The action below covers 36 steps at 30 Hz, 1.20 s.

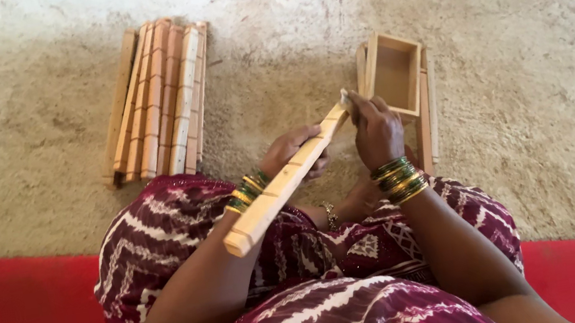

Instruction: The person sits on a red mat and smooths the surface of wooden slats using a small abrasive block. They handle the slats one at a time, rubbing the block along the length of each piece, then placing the finished slat aside.

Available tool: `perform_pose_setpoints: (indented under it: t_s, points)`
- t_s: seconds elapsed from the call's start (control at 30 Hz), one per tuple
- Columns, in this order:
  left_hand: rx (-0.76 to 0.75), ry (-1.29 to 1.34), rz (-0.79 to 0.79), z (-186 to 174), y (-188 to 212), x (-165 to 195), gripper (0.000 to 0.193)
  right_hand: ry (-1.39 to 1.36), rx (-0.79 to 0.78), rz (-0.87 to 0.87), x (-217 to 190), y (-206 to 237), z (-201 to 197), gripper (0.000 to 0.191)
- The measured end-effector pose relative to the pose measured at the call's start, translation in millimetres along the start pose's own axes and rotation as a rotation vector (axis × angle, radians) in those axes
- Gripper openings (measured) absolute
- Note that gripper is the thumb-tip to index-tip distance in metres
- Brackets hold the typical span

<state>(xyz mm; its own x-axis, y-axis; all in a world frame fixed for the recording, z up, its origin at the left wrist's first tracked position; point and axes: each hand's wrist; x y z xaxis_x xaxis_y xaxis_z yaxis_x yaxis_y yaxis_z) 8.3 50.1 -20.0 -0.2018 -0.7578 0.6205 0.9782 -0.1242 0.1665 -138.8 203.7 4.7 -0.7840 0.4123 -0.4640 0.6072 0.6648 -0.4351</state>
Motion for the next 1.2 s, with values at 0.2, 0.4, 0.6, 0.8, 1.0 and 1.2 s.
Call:
perform_pose_setpoints:
  t_s: [0.2, 0.4, 0.6, 0.8, 1.0, 1.2]
  points:
    - [0.034, 0.050, -0.001, -3, 0, 1, 0.024, -0.090, 0.080, -0.172, -23, 25, 4, 0.028]
    - [-0.075, 0.263, 0.081, 7, 4, -6, 0.025, 0.037, 0.132, -0.200, -30, 13, -4, 0.029]
    - [0.004, 0.224, 0.181, 11, 3, -7, 0.026, 0.011, 0.088, -0.352, -80, 32, -12, 0.029]
    - [0.311, 0.099, 0.277, 5, 1, -9, 0.031, -0.124, -0.012, -0.553, -129, 65, -12, 0.034]
    - [0.126, 0.285, 0.160, 12, 3, -4, 0.031, 0.287, 0.038, -0.358, -57, 22, 1, 0.032]
    - [0.059, 0.174, 0.048, 17, 1, -2, 0.030, 0.091, 0.193, -0.214, -8, 5, -6, 0.030]
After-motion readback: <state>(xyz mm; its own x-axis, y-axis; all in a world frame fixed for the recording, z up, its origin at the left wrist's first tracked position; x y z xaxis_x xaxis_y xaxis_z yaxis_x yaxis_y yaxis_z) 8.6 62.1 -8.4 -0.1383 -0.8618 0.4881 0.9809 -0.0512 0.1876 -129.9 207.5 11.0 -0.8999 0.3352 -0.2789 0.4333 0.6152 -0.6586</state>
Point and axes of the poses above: each hand's wrist, its own y-axis away from the middle knuckle, its own z-axis out of the palm, x = y × z, and after that the axes turned 10 degrees about -y, right-handed
